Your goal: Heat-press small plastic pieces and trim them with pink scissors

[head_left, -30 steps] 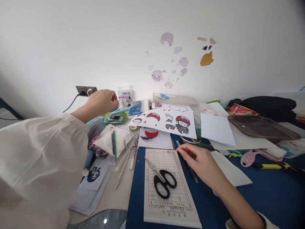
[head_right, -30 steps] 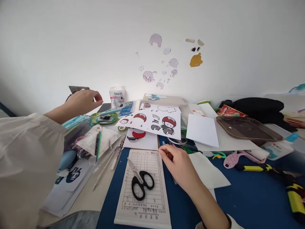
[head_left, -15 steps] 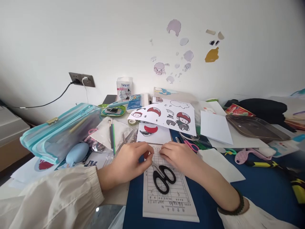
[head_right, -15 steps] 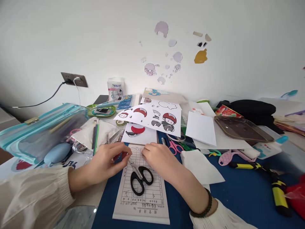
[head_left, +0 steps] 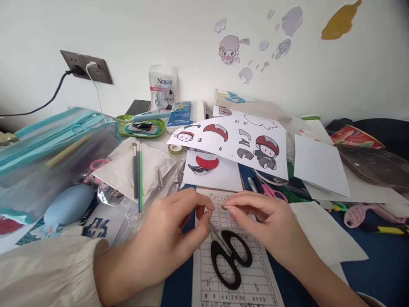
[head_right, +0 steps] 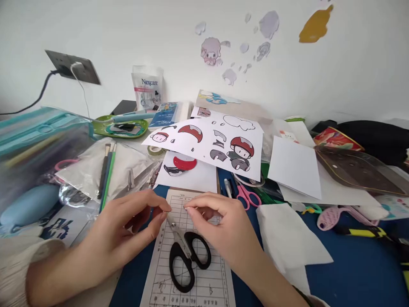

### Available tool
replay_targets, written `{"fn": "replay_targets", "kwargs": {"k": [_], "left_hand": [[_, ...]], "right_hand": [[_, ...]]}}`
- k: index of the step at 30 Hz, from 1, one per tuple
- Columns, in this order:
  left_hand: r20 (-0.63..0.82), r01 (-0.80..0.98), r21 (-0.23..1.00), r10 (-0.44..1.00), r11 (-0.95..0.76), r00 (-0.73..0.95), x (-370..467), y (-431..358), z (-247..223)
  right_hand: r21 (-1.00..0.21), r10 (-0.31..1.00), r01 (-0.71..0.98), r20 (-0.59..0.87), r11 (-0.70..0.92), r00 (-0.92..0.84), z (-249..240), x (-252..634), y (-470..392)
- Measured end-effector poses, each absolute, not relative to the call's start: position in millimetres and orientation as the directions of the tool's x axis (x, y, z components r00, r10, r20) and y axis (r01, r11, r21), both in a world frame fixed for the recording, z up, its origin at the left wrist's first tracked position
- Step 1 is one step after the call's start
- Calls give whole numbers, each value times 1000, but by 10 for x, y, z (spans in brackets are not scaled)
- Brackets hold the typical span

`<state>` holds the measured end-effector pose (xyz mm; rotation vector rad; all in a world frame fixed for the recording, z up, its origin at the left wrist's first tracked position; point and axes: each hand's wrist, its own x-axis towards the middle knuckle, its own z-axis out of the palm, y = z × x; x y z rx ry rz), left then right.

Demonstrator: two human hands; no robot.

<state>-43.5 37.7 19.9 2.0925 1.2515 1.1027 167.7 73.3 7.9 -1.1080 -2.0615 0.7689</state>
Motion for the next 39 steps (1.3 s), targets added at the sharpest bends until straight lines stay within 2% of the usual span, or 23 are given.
{"fn": "replay_targets", "kwargs": {"k": [2, 6, 9, 11, 24, 34, 36, 39], "left_hand": [[381, 497, 734, 886, -463, 263, -418, 372, 216], [332, 440, 787, 898, -432, 289, -400, 373, 217], [319, 413, 807, 900, -423, 298, -390, 370, 215], [325, 406, 808, 898, -426, 297, -380, 368, 217], [406, 303, 817, 862, -491, 304, -358, 400, 202], [469, 335, 774, 842, -537, 267, -382, 391, 191], [457, 334, 785, 852, -522, 257, -379, 391, 196], [356, 338, 845, 908, -413, 220, -362, 386, 212]], "right_hand": [[-865, 906, 394, 145, 311, -397, 112, 1643, 725], [-967, 923, 255, -88, 11, -375, 101, 1615, 709], [-957, 885, 120, -290, -264, -363, 88, 1630, 673], [-933, 854, 96, -357, -347, -378, 90, 1644, 644], [-921, 824, 83, -378, -380, -423, 117, 1651, 577], [-919, 802, 44, -363, -391, -475, 156, 1687, 545], [-932, 819, 83, -350, -352, -455, 161, 1698, 547], [-962, 903, 209, -244, -178, -353, 175, 1722, 554]]}}
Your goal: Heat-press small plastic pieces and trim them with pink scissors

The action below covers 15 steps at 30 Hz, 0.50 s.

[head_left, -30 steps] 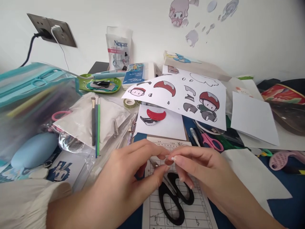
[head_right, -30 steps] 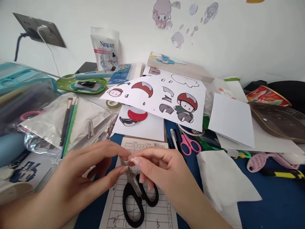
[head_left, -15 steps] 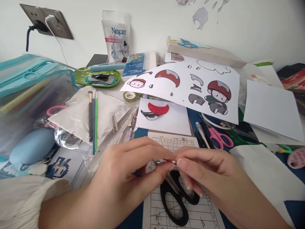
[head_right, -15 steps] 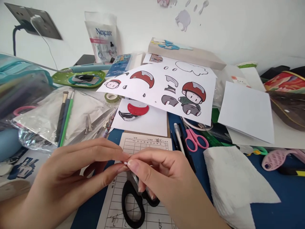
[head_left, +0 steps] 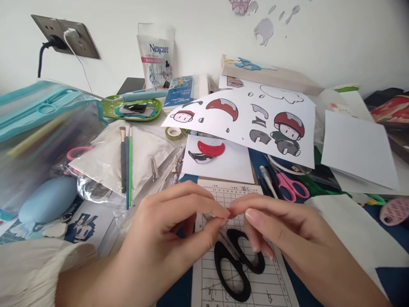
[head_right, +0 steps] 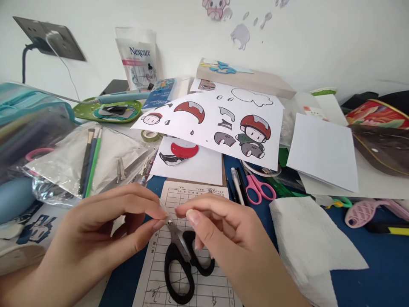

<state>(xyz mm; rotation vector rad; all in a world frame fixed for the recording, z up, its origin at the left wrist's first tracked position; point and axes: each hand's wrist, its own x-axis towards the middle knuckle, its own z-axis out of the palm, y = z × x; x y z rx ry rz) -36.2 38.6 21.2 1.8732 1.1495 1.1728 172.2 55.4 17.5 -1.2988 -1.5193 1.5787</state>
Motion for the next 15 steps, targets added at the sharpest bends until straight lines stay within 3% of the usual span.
{"fn": "replay_targets", "kwargs": {"k": [3, 7, 15], "left_hand": [[155, 305, 932, 977, -195, 150, -348, 370, 237], [-93, 143, 987, 984, 72, 151, -357, 366, 271], [-299, -232, 895, 899, 381, 321, -379, 411, 297]], "right_hand": [[-935, 958, 351, -57, 47, -281, 205, 1737, 556], [-873, 943, 434, 79, 222, -324, 243, 1719, 556], [-684, 788, 452, 306, 572, -534, 191, 1657, 520]]}}
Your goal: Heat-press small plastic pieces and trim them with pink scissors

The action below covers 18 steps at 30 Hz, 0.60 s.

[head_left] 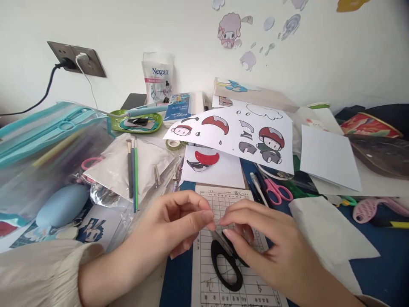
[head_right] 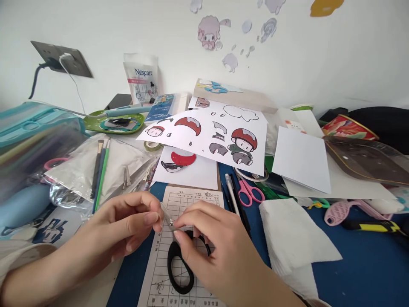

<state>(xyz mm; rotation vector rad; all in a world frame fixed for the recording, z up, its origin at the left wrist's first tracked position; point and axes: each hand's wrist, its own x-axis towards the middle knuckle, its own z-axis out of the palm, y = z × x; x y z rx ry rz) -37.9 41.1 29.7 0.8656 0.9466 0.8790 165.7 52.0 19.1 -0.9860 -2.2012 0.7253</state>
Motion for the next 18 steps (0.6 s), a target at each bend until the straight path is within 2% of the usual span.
{"fn": "replay_targets", "kwargs": {"k": [3, 8, 14, 18], "left_hand": [[-324, -247, 878, 890, 409, 321, -394, 395, 276], [-341, -212, 885, 888, 414, 310, -400, 395, 254], [-355, -185, 886, 878, 425, 321, -363, 417, 251], [-372, -164, 885, 872, 437, 318, -354, 430, 261]], "right_hand": [[-575, 734, 495, 312, 651, -603, 145, 1645, 495], [-468, 743, 606, 190, 643, -642, 78, 1637, 444], [-363, 745, 651, 331, 667, -578, 5, 1616, 420], [-345, 783, 705, 330, 620, -527, -15, 1691, 437]]}}
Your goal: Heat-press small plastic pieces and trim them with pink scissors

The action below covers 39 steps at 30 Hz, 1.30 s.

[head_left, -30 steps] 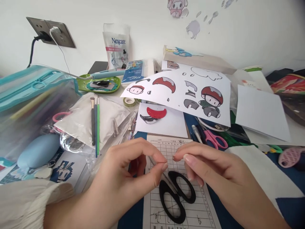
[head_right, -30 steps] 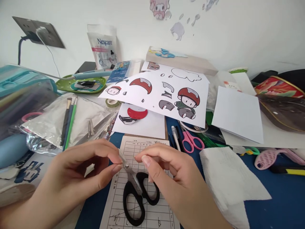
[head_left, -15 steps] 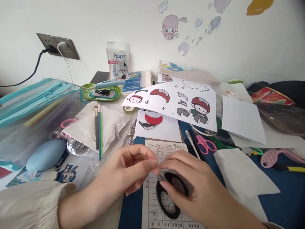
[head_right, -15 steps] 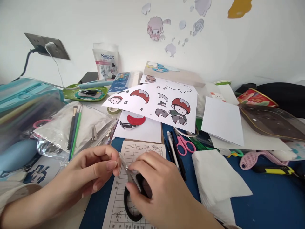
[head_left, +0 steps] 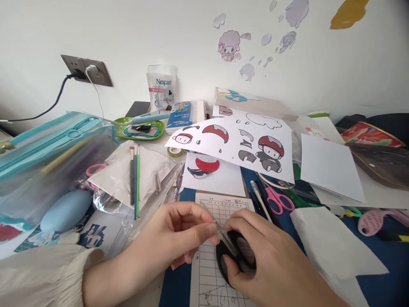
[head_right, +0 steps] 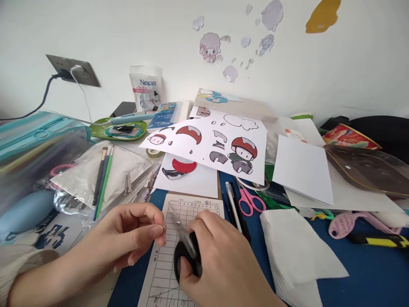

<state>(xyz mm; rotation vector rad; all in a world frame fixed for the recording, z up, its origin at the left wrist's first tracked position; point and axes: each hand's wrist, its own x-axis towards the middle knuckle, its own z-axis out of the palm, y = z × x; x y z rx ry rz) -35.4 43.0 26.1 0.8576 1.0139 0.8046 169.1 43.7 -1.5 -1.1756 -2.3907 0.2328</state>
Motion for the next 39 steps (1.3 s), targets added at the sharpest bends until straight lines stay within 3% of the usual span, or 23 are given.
{"fn": "replay_targets", "kwargs": {"k": [3, 6, 10, 14, 16, 18, 22, 26, 39], "left_hand": [[-362, -195, 877, 871, 439, 333, -356, 430, 267], [-360, -200, 871, 860, 449, 362, -359, 421, 266], [-379, -210, 848, 835, 486, 399, -363, 399, 273], [-382, -225, 833, 820, 505, 426, -374, 377, 279], [-383, -222, 833, 817, 507, 430, -379, 371, 279], [-378, -212, 840, 819, 500, 431, -380, 372, 281], [-389, -189, 847, 821, 498, 419, -366, 388, 294], [-400, -181, 846, 822, 501, 404, -355, 397, 304], [-388, -118, 884, 850, 453, 358, -364, 432, 233]], "right_hand": [[-364, 828, 750, 348, 552, -440, 28, 1796, 484], [-539, 887, 706, 246, 459, -390, 129, 1857, 514], [-866, 949, 432, 130, 250, -289, 259, 1776, 442], [-976, 967, 219, -39, 17, -252, 296, 1694, 362], [-973, 952, 230, -57, 14, -302, 280, 1710, 384], [-927, 924, 353, -20, 126, -382, 248, 1745, 439], [-684, 888, 605, 144, 409, -437, 150, 1767, 526], [-470, 804, 652, 333, 595, -493, 78, 1725, 529], [-593, 938, 727, 241, 346, -249, 382, 2056, 736]]}}
